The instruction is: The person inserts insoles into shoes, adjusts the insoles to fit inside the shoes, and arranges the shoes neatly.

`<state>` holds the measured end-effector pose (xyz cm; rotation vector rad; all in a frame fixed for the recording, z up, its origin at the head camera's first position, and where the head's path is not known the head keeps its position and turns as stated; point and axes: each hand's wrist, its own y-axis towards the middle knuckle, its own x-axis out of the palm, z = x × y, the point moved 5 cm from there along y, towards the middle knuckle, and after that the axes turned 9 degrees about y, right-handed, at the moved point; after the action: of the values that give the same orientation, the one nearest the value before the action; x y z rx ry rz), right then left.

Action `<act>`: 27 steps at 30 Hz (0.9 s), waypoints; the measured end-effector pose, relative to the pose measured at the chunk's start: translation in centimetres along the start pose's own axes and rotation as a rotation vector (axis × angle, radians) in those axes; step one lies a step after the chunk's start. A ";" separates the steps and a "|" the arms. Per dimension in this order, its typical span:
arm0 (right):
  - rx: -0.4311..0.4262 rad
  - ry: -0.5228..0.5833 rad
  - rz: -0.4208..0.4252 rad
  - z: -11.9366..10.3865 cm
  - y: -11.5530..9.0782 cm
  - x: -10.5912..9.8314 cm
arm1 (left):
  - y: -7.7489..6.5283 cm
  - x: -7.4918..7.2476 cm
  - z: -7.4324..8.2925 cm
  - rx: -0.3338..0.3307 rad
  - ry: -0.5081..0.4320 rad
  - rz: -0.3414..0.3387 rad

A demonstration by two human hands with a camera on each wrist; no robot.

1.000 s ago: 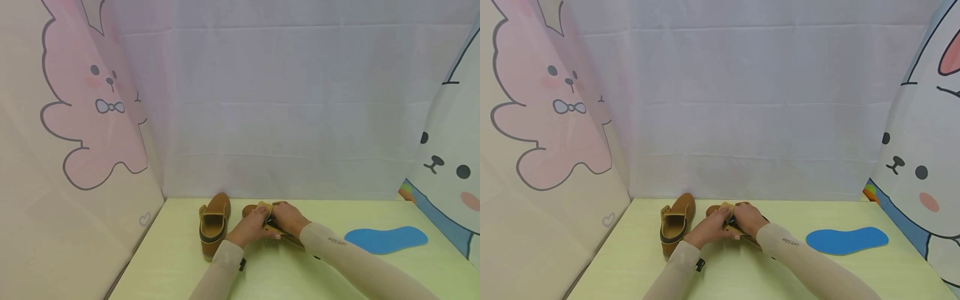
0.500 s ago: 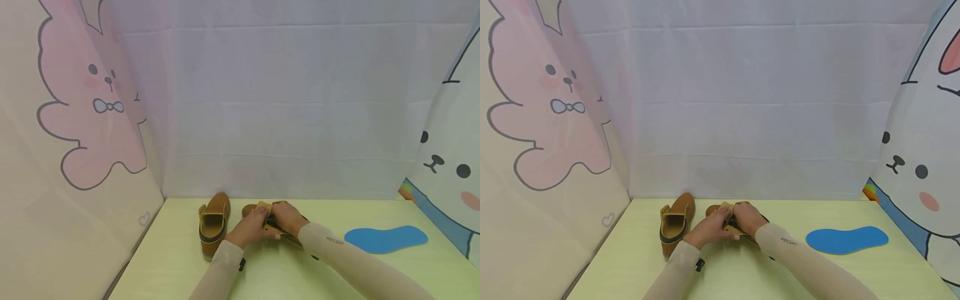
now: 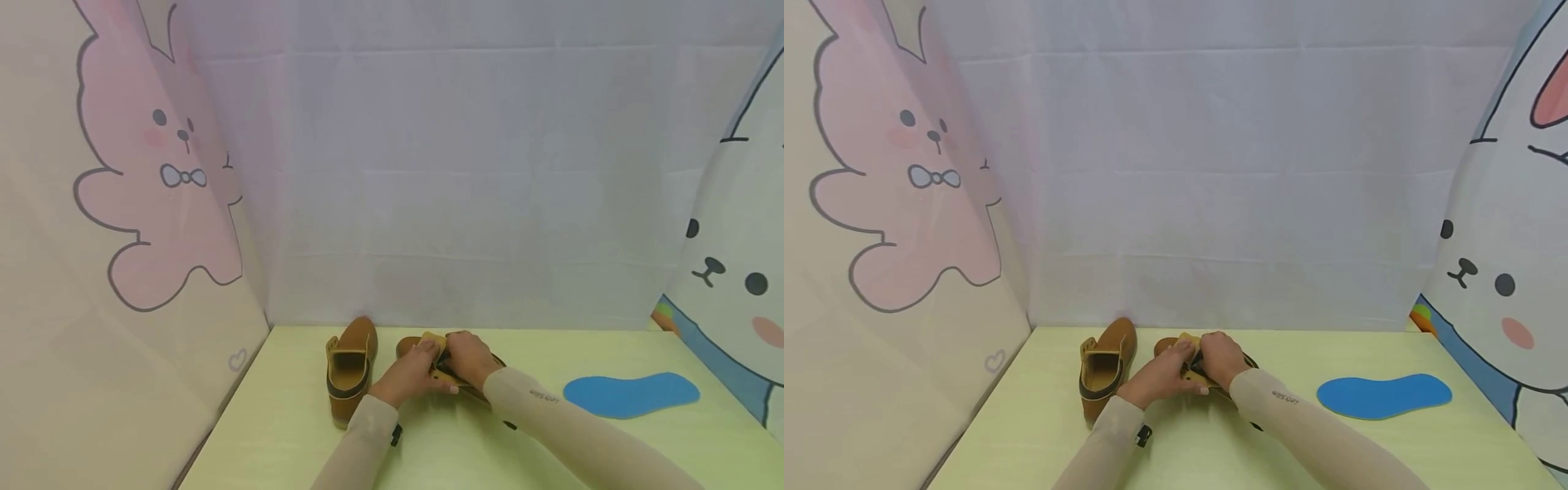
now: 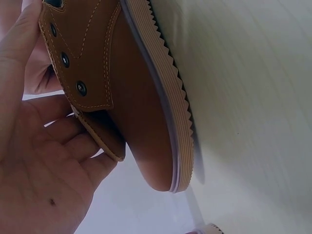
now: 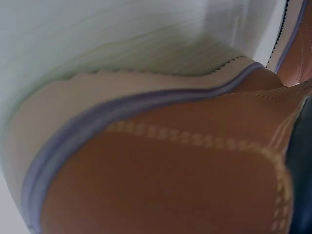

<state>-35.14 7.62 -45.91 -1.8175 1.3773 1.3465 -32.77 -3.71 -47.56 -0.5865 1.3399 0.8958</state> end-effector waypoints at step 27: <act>0.015 0.084 0.006 -0.3 -0.2 -0.1 | 0.1 0.2 0.0 0.013 -0.037 0.032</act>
<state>-34.80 7.49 -45.72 -1.8803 1.4330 1.2733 -32.83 -3.64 -47.77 -0.5376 1.3237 0.9192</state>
